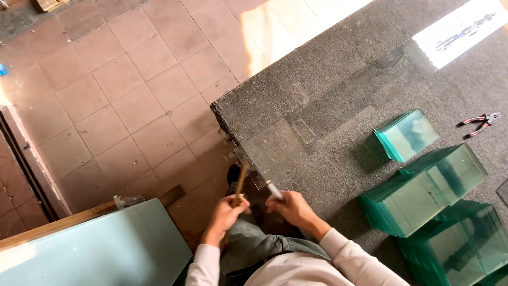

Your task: Measuring, scoring, and stacking glass sheets on a workbench

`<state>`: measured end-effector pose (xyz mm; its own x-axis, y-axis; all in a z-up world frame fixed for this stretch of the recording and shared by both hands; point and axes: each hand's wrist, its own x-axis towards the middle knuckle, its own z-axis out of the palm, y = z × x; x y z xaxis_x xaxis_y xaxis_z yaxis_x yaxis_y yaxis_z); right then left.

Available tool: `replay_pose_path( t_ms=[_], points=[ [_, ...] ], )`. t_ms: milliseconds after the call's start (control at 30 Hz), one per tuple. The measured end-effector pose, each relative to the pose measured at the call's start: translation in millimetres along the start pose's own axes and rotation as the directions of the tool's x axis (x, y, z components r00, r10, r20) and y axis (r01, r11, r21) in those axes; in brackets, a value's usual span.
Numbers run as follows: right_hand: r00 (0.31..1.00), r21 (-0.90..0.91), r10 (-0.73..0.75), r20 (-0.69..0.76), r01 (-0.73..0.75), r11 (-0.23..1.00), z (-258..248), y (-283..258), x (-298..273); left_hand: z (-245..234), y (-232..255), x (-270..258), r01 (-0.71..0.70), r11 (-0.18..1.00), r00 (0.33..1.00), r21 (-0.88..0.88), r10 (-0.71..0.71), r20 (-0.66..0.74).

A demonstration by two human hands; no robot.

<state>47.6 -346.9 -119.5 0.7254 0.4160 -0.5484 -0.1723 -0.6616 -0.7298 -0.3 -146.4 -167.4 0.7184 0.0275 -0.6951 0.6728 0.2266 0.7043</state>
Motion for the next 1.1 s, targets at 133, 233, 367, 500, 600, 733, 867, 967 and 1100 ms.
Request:
replay_pose_path(
  t_ms=[133,233,367,500,600,733,867,967,1100],
  points=[
    [0.936,0.016,0.296,-0.189,-0.298,0.954,-32.1,76.8,-1.3,11.4,12.0,13.5,-0.065,0.834,0.998,0.547,0.049,0.044],
    [0.888,-0.097,0.369,-0.274,-0.407,0.908,-63.2,129.5,-3.3,-4.0,15.3,36.3,-0.050,0.759,0.998,0.649,0.054,0.014],
    [0.837,-0.369,0.129,-0.531,-0.366,0.854,-87.3,160.8,-11.0,-22.4,3.0,88.4,0.010,0.642,0.979,0.767,0.152,-0.140],
    [0.787,-0.302,0.042,-0.615,-0.285,0.910,-98.1,82.8,-24.1,-23.7,4.7,125.3,0.093,0.580,0.976,0.809,0.107,-0.189],
    [0.777,0.041,0.086,-0.624,-0.077,0.996,-106.2,50.7,-8.8,-6.5,25.4,131.9,0.081,0.495,0.950,0.865,0.223,-0.217],
    [0.845,0.200,0.060,-0.532,0.057,0.978,-92.7,27.1,40.3,-8.5,60.9,108.8,0.120,0.418,0.926,0.901,0.279,-0.253],
    [0.880,0.332,0.017,-0.475,0.161,0.930,-95.5,-27.3,88.4,2.3,62.2,110.8,0.117,0.536,0.909,0.836,0.282,-0.308],
    [0.883,0.242,-0.080,-0.462,0.212,0.947,-86.9,-11.8,141.3,6.7,62.8,108.1,0.126,0.513,0.898,0.849,0.304,-0.317],
    [0.877,-0.135,-0.246,-0.413,0.208,0.969,-84.6,-25.2,155.9,9.3,71.8,102.9,0.133,0.598,0.890,0.790,0.280,-0.361]
  ],
)
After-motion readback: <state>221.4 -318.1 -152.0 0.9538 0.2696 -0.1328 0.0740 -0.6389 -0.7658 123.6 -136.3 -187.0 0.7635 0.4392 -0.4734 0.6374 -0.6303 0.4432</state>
